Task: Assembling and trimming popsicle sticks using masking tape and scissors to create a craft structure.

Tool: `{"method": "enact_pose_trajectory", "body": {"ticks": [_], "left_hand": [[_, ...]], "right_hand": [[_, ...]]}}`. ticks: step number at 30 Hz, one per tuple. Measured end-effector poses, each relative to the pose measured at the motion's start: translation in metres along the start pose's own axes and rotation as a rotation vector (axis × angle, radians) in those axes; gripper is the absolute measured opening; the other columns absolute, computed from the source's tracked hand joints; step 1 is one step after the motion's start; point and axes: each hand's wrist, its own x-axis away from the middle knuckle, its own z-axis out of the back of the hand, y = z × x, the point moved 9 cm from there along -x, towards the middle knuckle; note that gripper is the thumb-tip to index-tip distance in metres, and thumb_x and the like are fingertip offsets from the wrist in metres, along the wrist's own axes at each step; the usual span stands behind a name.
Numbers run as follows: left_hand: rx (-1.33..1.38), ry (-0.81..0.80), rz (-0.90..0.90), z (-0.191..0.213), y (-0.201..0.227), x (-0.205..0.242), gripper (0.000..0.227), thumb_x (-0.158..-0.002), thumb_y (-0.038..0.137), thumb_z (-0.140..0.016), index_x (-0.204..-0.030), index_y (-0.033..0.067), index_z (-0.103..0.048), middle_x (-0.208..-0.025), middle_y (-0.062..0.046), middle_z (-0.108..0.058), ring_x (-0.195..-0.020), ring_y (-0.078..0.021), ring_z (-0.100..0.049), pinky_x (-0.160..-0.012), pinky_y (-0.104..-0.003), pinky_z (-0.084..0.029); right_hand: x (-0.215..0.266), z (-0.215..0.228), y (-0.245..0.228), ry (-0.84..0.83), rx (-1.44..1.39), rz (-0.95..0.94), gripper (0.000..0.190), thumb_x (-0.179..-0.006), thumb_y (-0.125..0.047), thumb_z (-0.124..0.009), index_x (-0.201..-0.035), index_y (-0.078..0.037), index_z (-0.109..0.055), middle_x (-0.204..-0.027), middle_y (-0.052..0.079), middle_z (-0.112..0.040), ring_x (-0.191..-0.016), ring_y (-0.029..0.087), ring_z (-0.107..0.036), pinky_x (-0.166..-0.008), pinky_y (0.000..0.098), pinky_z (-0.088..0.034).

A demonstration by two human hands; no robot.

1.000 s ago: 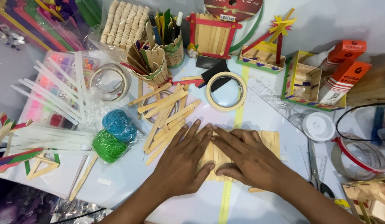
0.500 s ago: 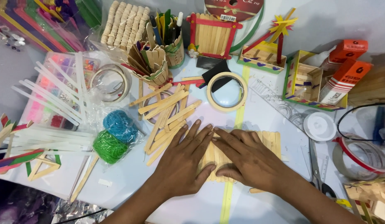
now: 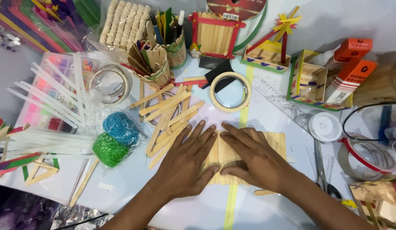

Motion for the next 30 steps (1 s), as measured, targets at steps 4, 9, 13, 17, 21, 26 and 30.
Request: {"method": "enact_pose_trajectory", "body": {"ticks": [4, 9, 13, 17, 21, 26, 30], "left_hand": [[0.004, 0.006, -0.007, 0.003, 0.002, -0.001, 0.062, -0.105, 0.035, -0.048, -0.152, -0.0053, -0.041, -0.158, -0.023, -0.046, -0.152, -0.0422, -0.035, -0.123, -0.058, -0.027], [0.021, 0.018, -0.023, 0.005, 0.005, -0.001, 0.065, -0.100, 0.039, -0.059, -0.147, -0.0051, -0.049, -0.157, -0.021, -0.048, -0.152, -0.0424, -0.034, -0.122, -0.059, -0.028], [0.015, 0.006, -0.025, 0.004, 0.005, -0.002, 0.066, -0.099, 0.040, -0.060, -0.145, -0.0058, -0.050, -0.157, -0.021, -0.047, -0.152, -0.0423, -0.033, -0.122, -0.059, -0.028], [-0.008, 0.021, -0.033, 0.006, 0.006, -0.002, 0.066, -0.098, 0.040, -0.062, -0.145, -0.0052, -0.050, -0.156, -0.021, -0.049, -0.151, -0.0427, -0.035, -0.122, -0.058, -0.030], [0.002, 0.009, -0.027, 0.003, 0.002, -0.002, 0.068, -0.104, 0.046, -0.051, -0.150, -0.0050, -0.044, -0.159, -0.022, -0.046, -0.153, -0.0420, -0.034, -0.123, -0.058, -0.028], [0.032, 0.079, -0.022, 0.019, 0.006, -0.007, 0.052, -0.105, 0.033, -0.054, -0.145, -0.0011, -0.052, -0.155, -0.020, -0.052, -0.149, -0.0438, -0.042, -0.121, -0.057, -0.032], [0.068, -0.002, -0.065, 0.000, 0.022, -0.014, 0.052, -0.097, 0.028, -0.068, -0.137, -0.0050, -0.059, -0.153, -0.021, -0.052, -0.146, -0.0437, -0.043, -0.118, -0.058, -0.035]], "right_hand": [[-0.002, 0.011, -0.003, 0.014, -0.102, -0.005, 0.074, -0.088, -0.034, -0.081, -0.147, -0.003, -0.050, -0.162, 0.016, -0.040, -0.123, 0.033, -0.052, -0.103, 0.0474, -0.048], [0.002, 0.015, -0.011, 0.038, -0.051, 0.076, 0.065, -0.088, -0.032, -0.082, -0.139, -0.003, -0.057, -0.157, 0.016, -0.047, -0.125, 0.038, -0.052, -0.104, 0.0497, -0.048], [0.004, 0.006, -0.002, 0.005, 0.005, 0.037, 0.067, -0.085, -0.040, -0.083, -0.136, -0.004, -0.060, -0.157, 0.015, -0.047, -0.123, 0.036, -0.052, -0.100, 0.0489, -0.046], [0.003, 0.008, -0.001, 0.005, -0.034, 0.034, 0.066, -0.084, -0.041, -0.083, -0.136, -0.006, -0.062, -0.155, 0.013, -0.050, -0.122, 0.034, -0.053, -0.102, 0.0478, -0.046], [0.005, 0.019, -0.004, 0.027, -0.136, 0.063, 0.057, -0.088, -0.031, -0.080, -0.135, -0.005, -0.061, -0.156, 0.019, -0.048, -0.127, 0.037, -0.053, -0.105, 0.0491, -0.048], [0.011, 0.060, -0.001, 0.112, -0.024, 0.052, 0.044, -0.090, -0.024, -0.077, -0.127, -0.004, -0.065, -0.140, 0.018, -0.060, -0.126, 0.036, -0.059, -0.105, 0.0494, -0.047], [0.028, 0.060, 0.011, 0.002, 0.057, -0.023, 0.054, -0.083, -0.032, -0.083, -0.130, -0.011, -0.065, -0.142, 0.012, -0.060, -0.125, 0.035, -0.056, -0.101, 0.0488, -0.046]]}}
